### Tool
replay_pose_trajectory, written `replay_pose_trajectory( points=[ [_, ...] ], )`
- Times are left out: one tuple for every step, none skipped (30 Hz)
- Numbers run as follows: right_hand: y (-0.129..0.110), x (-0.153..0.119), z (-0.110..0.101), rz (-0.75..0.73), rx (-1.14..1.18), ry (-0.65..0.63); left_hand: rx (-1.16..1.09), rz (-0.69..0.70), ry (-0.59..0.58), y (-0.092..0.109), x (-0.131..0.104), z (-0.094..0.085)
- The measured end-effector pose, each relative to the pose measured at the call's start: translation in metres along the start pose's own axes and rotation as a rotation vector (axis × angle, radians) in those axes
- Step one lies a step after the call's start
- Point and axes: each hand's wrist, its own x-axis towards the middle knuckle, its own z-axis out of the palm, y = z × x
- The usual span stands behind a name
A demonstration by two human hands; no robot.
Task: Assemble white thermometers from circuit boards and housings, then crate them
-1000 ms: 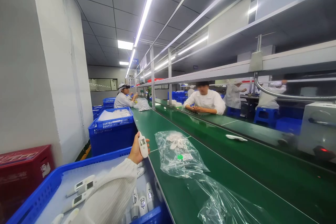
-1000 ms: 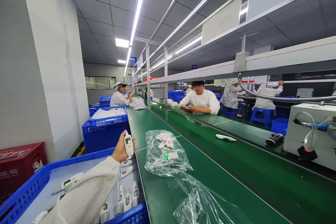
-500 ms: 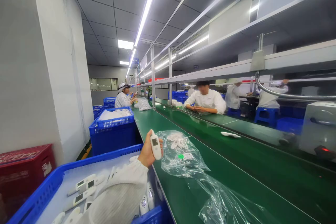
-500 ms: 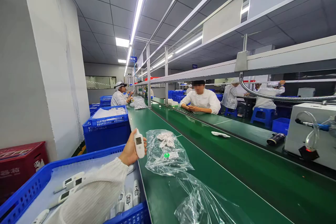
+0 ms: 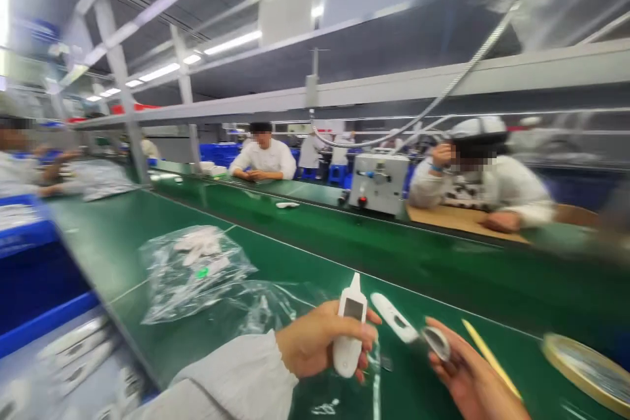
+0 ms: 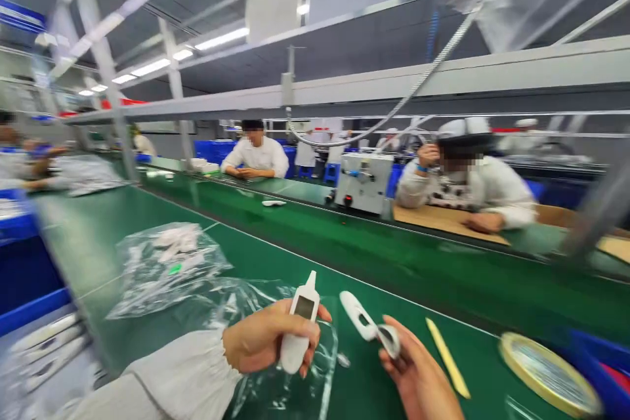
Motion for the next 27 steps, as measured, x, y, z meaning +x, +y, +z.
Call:
replay_pose_trajectory(
  points=[
    [-0.007,-0.003,0.001,0.007,0.059,0.036,0.038,-0.025,-0.043,-0.007,0.012,0.009],
    [-0.013,-0.004,0.004,-0.003,0.101,0.051,0.072,-0.045,-0.08,-0.015,0.022,0.016],
    [-0.017,-0.005,0.007,-0.021,0.116,0.041,0.099,-0.069,-0.109,-0.021,0.031,0.023],
    [-0.019,-0.005,0.01,-0.042,0.117,0.031,0.117,-0.096,-0.128,-0.027,0.039,0.028],
    [-0.02,-0.005,0.012,-0.056,0.11,0.029,0.129,-0.126,-0.139,-0.033,0.044,0.031],
    [-0.02,-0.005,0.013,-0.067,0.098,0.026,0.135,-0.153,-0.14,-0.038,0.048,0.034],
    [-0.019,-0.005,0.013,-0.073,0.084,0.028,0.138,-0.18,-0.139,-0.042,0.05,0.035],
    [-0.018,-0.005,0.012,-0.076,0.071,0.031,0.14,-0.203,-0.138,-0.045,0.051,0.035],
    [-0.017,-0.004,0.01,-0.078,0.057,0.03,0.14,-0.219,-0.136,-0.048,0.051,0.034],
    [-0.015,-0.005,0.009,-0.081,0.041,0.028,0.142,-0.227,-0.133,-0.051,0.05,0.033],
    [-0.014,-0.005,0.008,-0.084,0.023,0.023,0.147,-0.234,-0.131,-0.052,0.049,0.033],
    [-0.013,-0.005,0.007,-0.086,0.003,0.017,0.152,-0.238,-0.127,-0.054,0.047,0.032],
    [-0.013,-0.006,0.007,-0.09,-0.022,0.009,0.155,-0.24,-0.123,-0.054,0.046,0.032],
    [-0.012,-0.007,0.008,-0.096,-0.051,-0.001,0.157,-0.242,-0.12,-0.055,0.045,0.032],
    [-0.012,-0.009,0.009,-0.104,-0.084,-0.01,0.158,-0.245,-0.119,-0.055,0.044,0.032],
    [-0.012,-0.01,0.01,-0.113,-0.12,-0.02,0.156,-0.248,-0.121,-0.055,0.044,0.033],
    [-0.012,-0.012,0.011,-0.126,-0.157,-0.027,0.153,-0.25,-0.121,-0.055,0.044,0.033],
    [-0.012,-0.014,0.013,-0.139,-0.195,-0.032,0.152,-0.252,-0.12,-0.055,0.044,0.033],
    [-0.013,-0.015,0.014,-0.153,-0.232,-0.037,0.153,-0.255,-0.12,-0.055,0.044,0.033],
    [-0.013,-0.017,0.015,-0.166,-0.268,-0.043,0.157,-0.256,-0.117,-0.055,0.044,0.033],
    [-0.014,-0.019,0.016,-0.178,-0.301,-0.049,0.163,-0.256,-0.113,-0.055,0.045,0.032],
    [-0.014,-0.02,0.018,-0.189,-0.333,-0.059,0.168,-0.257,-0.11,-0.055,0.045,0.032],
    [-0.015,-0.021,0.019,-0.2,-0.362,-0.07,0.172,-0.258,-0.106,-0.055,0.045,0.031],
    [-0.016,-0.022,0.019,-0.209,-0.389,-0.085,0.176,-0.258,-0.104,-0.056,0.045,0.03],
    [-0.016,-0.023,0.02,-0.217,-0.415,-0.099,0.18,-0.259,-0.102,-0.056,0.046,0.03],
    [-0.016,-0.023,0.02,-0.224,-0.44,-0.114,0.185,-0.26,-0.101,-0.056,0.046,0.029],
    [-0.016,-0.023,0.02,-0.229,-0.465,-0.128,0.193,-0.259,-0.1,-0.056,0.046,0.029]
  ],
)
